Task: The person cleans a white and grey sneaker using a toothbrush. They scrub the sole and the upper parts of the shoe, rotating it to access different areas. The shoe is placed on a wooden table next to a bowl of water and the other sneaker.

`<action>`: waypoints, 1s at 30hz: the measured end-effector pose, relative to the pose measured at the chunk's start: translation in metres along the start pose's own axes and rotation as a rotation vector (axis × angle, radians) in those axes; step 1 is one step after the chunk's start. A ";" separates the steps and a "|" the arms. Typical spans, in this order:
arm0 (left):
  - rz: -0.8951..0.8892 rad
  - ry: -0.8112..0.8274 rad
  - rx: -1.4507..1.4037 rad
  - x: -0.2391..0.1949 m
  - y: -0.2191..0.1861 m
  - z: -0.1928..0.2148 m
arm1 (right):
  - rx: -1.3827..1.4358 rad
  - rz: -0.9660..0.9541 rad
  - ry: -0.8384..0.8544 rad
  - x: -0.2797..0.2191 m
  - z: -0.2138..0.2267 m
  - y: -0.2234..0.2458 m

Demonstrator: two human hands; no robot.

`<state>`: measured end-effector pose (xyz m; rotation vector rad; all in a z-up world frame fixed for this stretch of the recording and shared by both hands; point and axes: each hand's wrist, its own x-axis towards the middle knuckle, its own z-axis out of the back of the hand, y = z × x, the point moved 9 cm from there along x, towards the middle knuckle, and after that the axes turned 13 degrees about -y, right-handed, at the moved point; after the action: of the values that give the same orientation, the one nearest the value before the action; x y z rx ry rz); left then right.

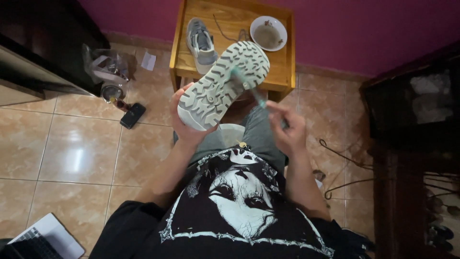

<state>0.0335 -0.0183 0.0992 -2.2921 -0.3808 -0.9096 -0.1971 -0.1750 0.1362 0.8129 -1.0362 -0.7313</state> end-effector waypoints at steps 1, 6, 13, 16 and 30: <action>0.001 -0.001 -0.020 -0.001 0.001 0.001 | -0.056 0.034 -0.053 0.004 0.003 0.011; -0.024 -0.006 0.017 0.003 -0.002 0.000 | -0.064 0.059 0.035 0.007 -0.005 0.004; -0.003 -0.009 0.126 0.003 0.003 0.003 | -0.057 -0.042 0.083 0.008 -0.018 -0.009; 0.004 -0.013 0.165 0.007 0.002 0.000 | -0.068 -0.089 0.069 0.012 -0.019 -0.005; -0.263 0.757 0.687 -0.061 0.080 -0.032 | 0.213 -0.515 -0.007 -0.062 0.002 -0.157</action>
<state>0.0107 -0.1013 0.0385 -1.1866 -0.5468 -1.4222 -0.2410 -0.2034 -0.0243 1.2878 -0.9268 -1.0678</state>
